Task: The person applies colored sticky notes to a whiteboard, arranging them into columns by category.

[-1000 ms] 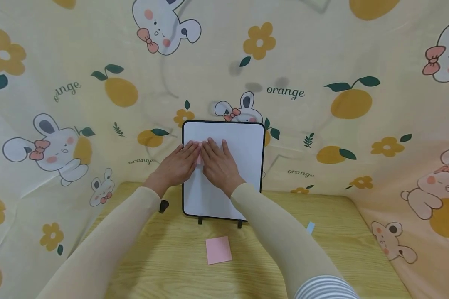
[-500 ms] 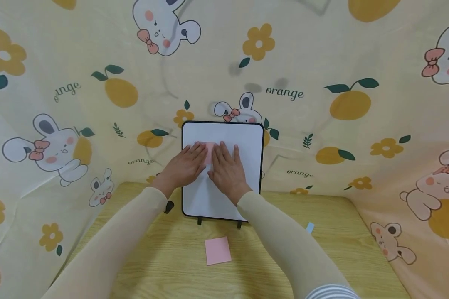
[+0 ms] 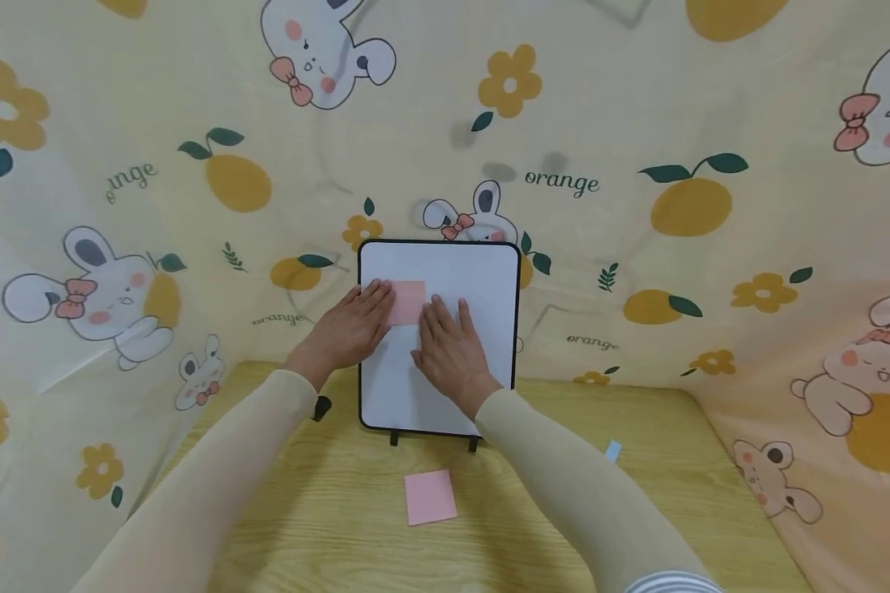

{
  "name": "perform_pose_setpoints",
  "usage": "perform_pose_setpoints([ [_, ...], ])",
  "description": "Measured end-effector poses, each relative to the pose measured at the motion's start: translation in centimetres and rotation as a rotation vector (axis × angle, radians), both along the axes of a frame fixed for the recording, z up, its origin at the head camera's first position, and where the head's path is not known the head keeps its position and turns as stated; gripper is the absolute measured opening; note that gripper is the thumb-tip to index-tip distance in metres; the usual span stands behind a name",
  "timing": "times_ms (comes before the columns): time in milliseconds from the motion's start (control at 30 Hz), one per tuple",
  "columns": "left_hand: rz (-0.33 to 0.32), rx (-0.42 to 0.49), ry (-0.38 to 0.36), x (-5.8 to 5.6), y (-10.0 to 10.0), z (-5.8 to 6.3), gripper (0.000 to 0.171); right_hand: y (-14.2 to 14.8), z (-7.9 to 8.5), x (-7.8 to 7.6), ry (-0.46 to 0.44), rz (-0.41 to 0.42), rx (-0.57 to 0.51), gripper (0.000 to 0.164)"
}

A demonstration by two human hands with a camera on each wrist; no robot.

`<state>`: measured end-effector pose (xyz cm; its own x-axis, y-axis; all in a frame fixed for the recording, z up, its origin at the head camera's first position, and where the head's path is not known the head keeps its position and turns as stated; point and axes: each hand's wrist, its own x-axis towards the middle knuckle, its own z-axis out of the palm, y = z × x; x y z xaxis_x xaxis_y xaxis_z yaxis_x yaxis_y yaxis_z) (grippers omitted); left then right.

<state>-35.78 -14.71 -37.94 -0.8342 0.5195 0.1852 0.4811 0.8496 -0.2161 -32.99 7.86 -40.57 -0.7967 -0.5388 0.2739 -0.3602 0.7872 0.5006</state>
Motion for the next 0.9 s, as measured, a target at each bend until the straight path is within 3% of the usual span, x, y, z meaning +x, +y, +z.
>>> perform_pose_setpoints([
  [133,-0.009,0.014,-0.011,0.1,0.6,0.0,0.065,-0.9,1.2,-1.1,0.020,0.026,-0.037,0.070],
  [400,-0.002,-0.013,0.016,0.1,0.8,0.1,0.064,-1.4,2.9,-2.3,-0.080,-0.008,-0.015,0.075],
  [667,0.008,-0.040,0.023,0.0,0.8,-0.1,0.065,-0.6,1.7,-1.6,-0.054,-0.070,-0.109,0.075],
  [900,-0.029,0.008,-0.017,0.8,0.8,-2.5,0.063,-0.5,-0.8,-0.5,-0.079,-0.023,-0.062,0.076],
])
